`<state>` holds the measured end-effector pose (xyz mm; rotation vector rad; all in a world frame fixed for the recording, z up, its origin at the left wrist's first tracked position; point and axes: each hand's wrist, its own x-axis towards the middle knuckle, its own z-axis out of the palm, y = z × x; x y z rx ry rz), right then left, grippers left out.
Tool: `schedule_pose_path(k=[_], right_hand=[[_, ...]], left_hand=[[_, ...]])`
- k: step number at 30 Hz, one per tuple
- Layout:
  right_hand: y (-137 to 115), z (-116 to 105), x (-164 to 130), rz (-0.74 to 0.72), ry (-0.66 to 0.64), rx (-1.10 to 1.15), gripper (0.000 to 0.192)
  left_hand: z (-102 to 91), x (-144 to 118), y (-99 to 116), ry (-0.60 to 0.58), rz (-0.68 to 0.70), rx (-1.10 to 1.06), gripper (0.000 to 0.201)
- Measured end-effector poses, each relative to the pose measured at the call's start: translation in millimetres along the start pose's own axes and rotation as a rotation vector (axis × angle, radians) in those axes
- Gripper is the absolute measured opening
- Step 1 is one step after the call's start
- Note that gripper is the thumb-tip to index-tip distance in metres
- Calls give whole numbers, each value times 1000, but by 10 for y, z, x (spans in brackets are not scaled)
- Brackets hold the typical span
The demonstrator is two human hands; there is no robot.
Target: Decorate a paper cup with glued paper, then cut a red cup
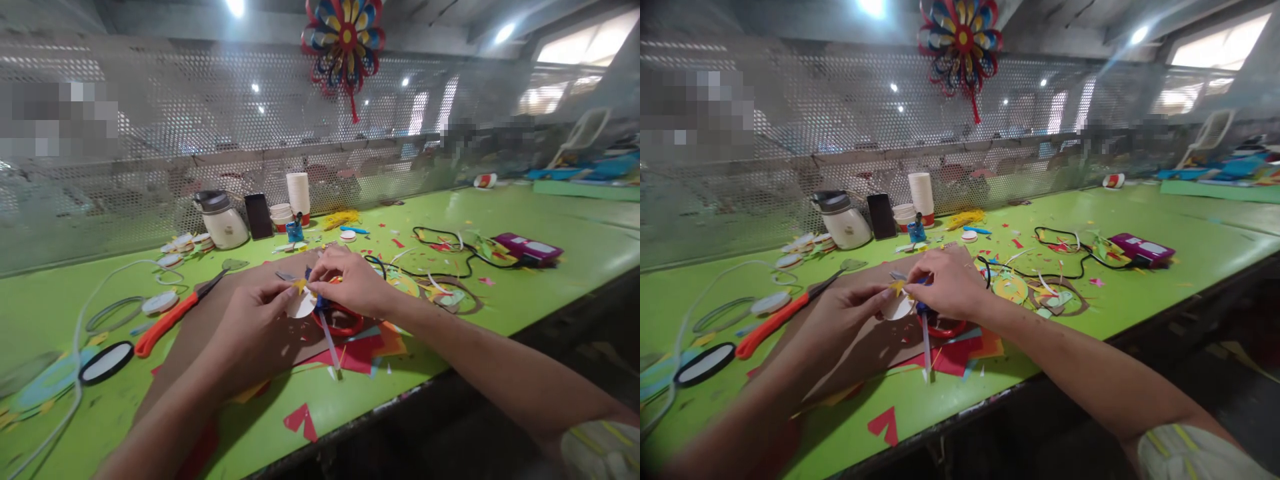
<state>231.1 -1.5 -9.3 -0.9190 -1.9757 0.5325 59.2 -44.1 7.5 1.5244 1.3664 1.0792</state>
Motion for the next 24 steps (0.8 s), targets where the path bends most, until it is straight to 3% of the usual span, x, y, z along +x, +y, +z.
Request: schedule_pose_path(k=[24], right_hand=[[-27, 12, -41, -58, 19, 6, 11]], left_hand=[[30, 3, -9, -66, -76, -49, 13]])
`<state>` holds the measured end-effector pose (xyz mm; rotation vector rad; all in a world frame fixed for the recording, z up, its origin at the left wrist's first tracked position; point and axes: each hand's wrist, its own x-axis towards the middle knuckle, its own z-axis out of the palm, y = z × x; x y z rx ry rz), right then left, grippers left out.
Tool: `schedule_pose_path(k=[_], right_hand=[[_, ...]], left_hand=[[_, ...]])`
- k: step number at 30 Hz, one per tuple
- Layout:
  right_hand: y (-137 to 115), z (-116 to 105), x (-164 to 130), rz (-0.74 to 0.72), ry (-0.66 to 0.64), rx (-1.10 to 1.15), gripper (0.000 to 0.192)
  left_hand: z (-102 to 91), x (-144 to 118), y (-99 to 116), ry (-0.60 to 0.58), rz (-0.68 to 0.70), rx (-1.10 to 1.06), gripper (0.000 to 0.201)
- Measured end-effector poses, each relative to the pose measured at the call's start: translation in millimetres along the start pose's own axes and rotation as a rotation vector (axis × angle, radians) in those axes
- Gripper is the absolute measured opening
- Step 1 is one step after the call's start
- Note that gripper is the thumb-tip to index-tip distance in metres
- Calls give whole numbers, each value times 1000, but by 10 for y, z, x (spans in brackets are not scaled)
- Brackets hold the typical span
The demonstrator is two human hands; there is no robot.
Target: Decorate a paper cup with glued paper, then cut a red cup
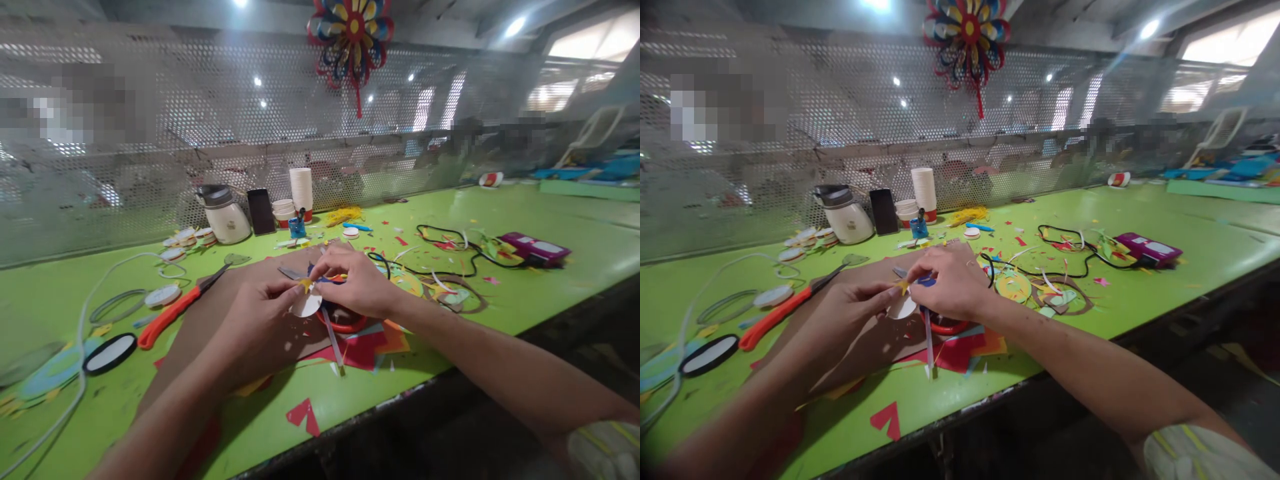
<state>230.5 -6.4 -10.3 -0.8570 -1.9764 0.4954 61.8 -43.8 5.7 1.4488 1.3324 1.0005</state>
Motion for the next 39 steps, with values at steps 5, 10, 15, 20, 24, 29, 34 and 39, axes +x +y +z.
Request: schedule_pose_path(k=[5, 10, 15, 20, 24, 29, 34, 39], right_hand=[[8, 20, 1, -10, 16, 9, 10], [32, 29, 5, 14, 8, 11, 11], [60, 16, 7, 56, -7, 32, 6], [68, 1, 19, 115, -24, 94, 6], [91, 3, 28, 105, -5, 125, 5], [109, 2, 21, 96, -8, 127, 4], [99, 7, 10, 87, -3, 120, 5], [112, -25, 24, 93, 0, 169, 5]], left_hand=[[-25, 28, -46, -31, 1, 13, 17], [-14, 27, -40, -17, -3, -25, 12], [-24, 15, -34, -46, -43, -61, 14], [-34, 7, -18, -52, -93, -102, 17], [-42, 18, -10, -38, -74, -89, 20], [-44, 12, -4, -46, -82, -67, 20], [-51, 27, -24, -34, -48, -50, 20], [-62, 43, -37, -39, -43, -25, 21]])
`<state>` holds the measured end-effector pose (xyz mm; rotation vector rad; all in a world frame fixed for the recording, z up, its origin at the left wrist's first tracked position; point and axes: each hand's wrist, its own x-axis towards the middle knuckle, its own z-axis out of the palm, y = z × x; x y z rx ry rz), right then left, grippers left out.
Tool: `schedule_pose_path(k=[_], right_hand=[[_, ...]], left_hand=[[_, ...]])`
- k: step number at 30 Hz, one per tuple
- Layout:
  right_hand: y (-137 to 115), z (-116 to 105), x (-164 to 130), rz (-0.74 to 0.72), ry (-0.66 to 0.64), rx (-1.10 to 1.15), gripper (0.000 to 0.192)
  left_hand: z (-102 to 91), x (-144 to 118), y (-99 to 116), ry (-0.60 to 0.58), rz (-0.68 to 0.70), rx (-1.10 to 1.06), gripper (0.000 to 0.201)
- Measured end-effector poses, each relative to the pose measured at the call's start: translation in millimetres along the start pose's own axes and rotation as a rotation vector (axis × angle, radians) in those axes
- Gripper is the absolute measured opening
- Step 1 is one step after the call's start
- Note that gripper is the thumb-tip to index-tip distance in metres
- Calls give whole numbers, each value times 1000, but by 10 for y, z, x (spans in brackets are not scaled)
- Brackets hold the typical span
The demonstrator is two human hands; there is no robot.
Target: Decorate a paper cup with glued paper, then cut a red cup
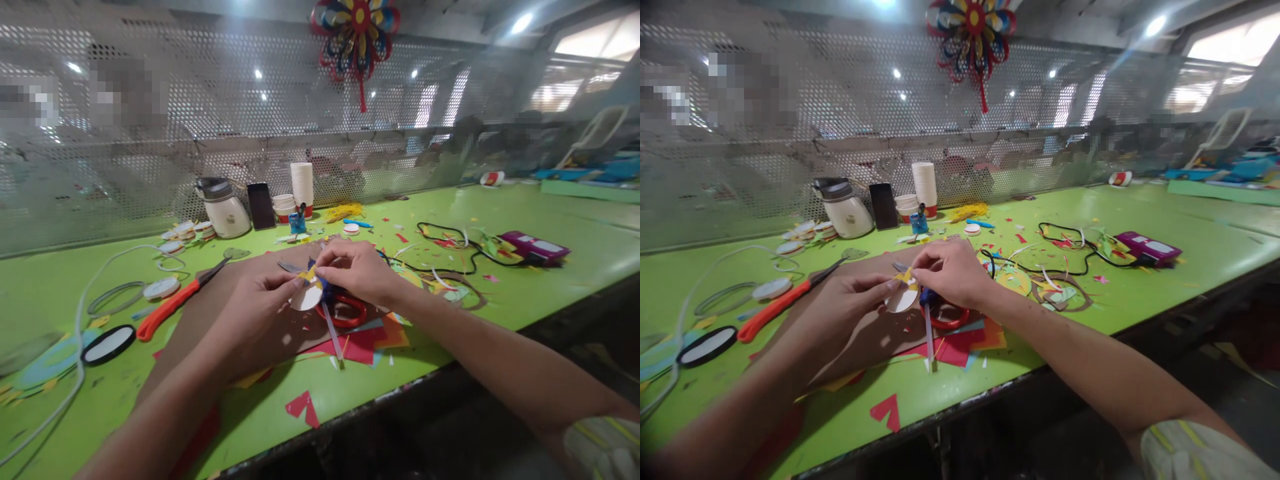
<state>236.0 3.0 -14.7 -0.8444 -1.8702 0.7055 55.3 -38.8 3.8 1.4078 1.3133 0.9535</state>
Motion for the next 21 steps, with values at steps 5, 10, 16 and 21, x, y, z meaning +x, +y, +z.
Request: schedule_pose_path(k=[5, 10, 16, 21], right_hand=[[4, -85, 41, -84, 79, -36, 5], [21, -86, 36, -249, 48, -200, 10], [92, -42, 13, -349, -118, -344, 9], [139, -21, 41, -335, -162, -417, 10]], left_hand=[[13, -16, 22, 17, 36, 38, 19], [7, 0, -4, -13, 35, 142, 21], [-44, 67, -41, -90, 137, 305, 22], [-63, 81, -72, -101, 132, 341, 22]])
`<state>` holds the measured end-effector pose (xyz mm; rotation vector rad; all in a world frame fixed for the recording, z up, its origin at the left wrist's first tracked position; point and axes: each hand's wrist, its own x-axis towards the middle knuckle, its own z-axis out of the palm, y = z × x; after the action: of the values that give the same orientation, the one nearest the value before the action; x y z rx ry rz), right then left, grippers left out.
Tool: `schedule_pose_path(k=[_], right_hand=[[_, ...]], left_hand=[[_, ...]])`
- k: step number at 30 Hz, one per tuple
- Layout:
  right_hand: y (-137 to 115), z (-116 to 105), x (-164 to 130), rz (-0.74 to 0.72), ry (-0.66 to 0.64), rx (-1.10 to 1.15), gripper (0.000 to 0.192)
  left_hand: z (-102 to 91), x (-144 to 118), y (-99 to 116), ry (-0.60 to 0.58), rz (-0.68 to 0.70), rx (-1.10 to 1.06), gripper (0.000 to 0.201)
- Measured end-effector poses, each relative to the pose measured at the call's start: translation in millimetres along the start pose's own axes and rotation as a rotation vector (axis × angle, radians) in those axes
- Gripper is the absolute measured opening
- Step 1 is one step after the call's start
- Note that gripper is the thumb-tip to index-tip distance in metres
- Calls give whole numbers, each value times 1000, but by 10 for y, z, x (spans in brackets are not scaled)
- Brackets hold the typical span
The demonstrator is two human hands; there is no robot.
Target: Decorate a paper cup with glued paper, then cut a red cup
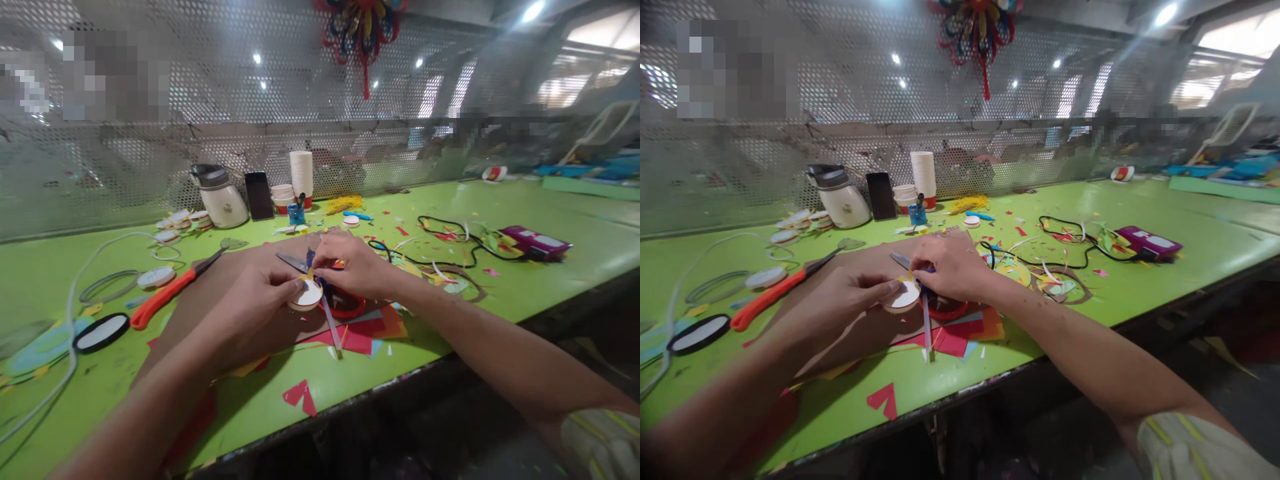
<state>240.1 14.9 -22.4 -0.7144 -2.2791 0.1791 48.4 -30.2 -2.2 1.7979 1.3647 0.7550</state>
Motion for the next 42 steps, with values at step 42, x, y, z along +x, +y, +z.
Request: schedule_pose_path(k=[42], right_hand=[[-6, 36, -21, -3, -80, -104, 6]], left_hand=[[-8, 87, -145, 12, -86, -71, 21]])
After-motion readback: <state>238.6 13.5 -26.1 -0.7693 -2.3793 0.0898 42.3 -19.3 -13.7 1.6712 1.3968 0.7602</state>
